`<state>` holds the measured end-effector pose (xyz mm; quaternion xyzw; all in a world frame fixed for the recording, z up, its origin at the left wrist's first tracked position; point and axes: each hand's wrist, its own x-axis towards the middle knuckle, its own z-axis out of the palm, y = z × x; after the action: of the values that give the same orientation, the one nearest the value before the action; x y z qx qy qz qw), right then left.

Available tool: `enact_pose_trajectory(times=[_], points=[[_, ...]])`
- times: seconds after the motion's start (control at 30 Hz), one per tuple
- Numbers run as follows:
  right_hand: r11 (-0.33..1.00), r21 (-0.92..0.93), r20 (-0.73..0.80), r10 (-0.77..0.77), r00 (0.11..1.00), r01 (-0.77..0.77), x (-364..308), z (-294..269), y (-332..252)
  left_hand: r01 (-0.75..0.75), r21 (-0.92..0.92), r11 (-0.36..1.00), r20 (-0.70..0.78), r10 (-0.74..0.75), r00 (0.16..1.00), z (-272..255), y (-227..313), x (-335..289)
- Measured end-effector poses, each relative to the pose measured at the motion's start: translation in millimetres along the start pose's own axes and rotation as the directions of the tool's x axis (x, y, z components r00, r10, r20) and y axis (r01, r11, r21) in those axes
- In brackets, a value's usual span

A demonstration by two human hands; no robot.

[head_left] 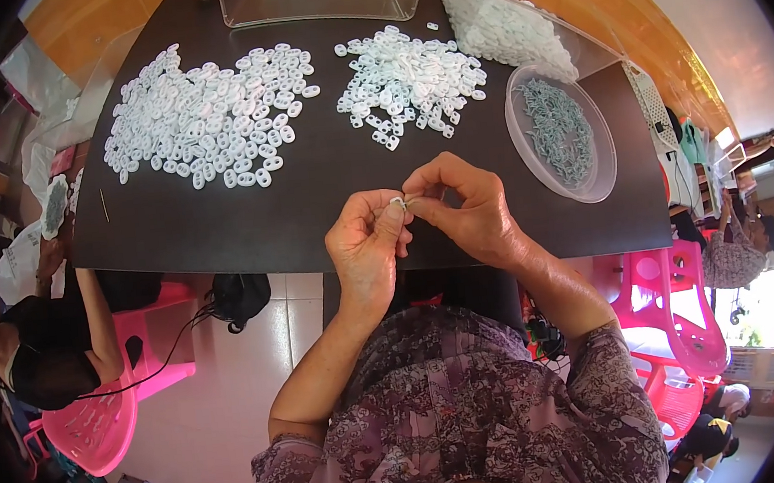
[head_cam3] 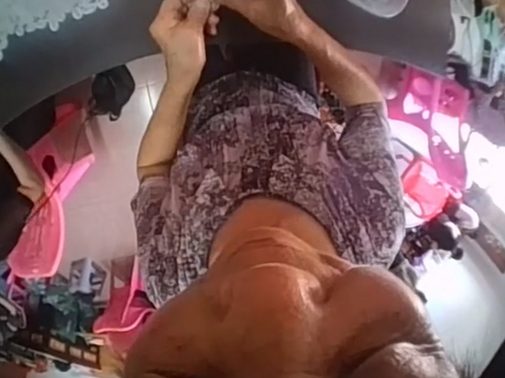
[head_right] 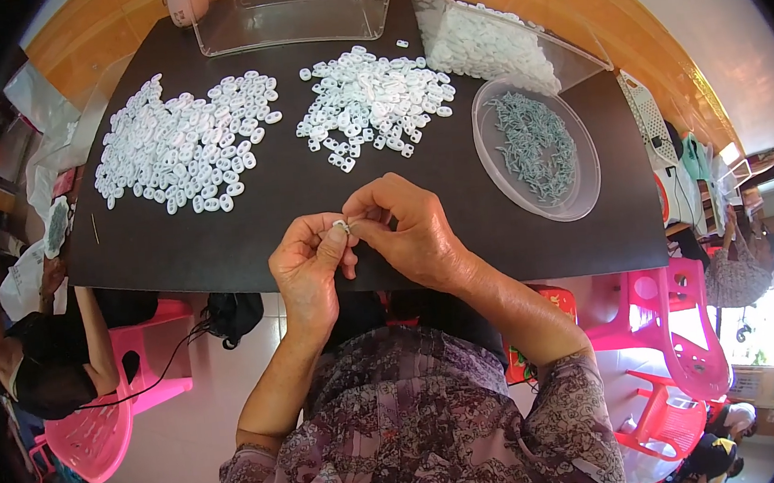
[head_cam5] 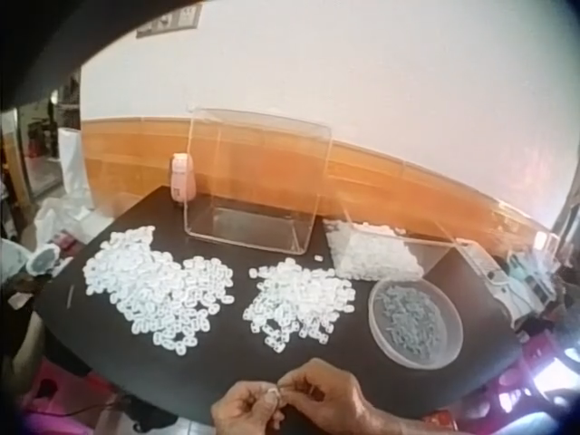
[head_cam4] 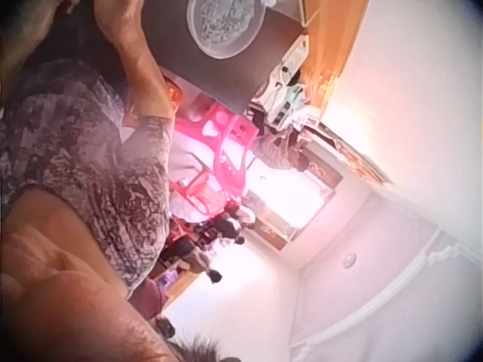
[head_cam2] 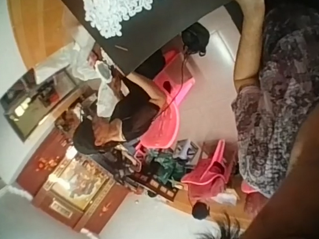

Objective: Assemble small plastic components by manually inserting pins into them.

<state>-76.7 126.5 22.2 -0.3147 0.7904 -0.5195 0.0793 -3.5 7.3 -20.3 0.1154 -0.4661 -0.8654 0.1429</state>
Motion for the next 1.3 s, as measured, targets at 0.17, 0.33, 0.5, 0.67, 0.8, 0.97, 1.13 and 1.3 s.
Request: enact_pose_trajectory(times=[0.17,0.33,0.5,0.67,0.8,0.97,1.13,1.3], points=[[0.990,0.082,0.019,0.116,0.993,-0.117,-1.1,0.1,2.5,-0.028,0.065,0.998,-0.019,0.029,0.999,4.5,-3.9,-4.1],[0.980,0.129,0.029,0.149,0.988,-0.152,-0.3,5.0,0.0,-0.079,0.041,0.996,-0.029,0.081,0.996,3.9,-6.4,-5.7],[0.986,0.163,-0.039,0.052,0.998,-0.045,-0.1,14.0,4.3,-0.100,-0.055,0.993,-0.038,0.098,0.994,-0.1,-5.6,-2.3],[0.998,0.063,-0.048,0.002,0.999,0.001,-1.1,14.0,8.9,-0.096,-0.069,0.993,-0.044,0.093,0.995,-0.9,-4.7,-3.5],[1.000,0.019,-0.034,0.005,0.999,-0.004,0.2,13.7,8.3,-0.099,-0.080,0.992,-0.070,0.093,0.993,1.2,-5.9,-4.2],[0.983,-0.152,-0.067,-0.110,0.992,0.099,0.3,17.1,6.9,-0.115,-0.059,0.992,-0.101,0.109,0.989,4.9,-10.7,-6.6],[0.924,-0.279,-0.063,-0.288,0.956,0.260,1.0,20.0,11.3,-0.166,0.062,0.984,-0.098,0.172,0.980,2.6,-13.4,-7.5],[1.000,-0.012,0.022,-0.014,1.000,0.014,-1.3,8.5,11.9,-0.120,0.003,0.993,-0.103,0.120,0.987,4.4,-9.2,-4.9]])
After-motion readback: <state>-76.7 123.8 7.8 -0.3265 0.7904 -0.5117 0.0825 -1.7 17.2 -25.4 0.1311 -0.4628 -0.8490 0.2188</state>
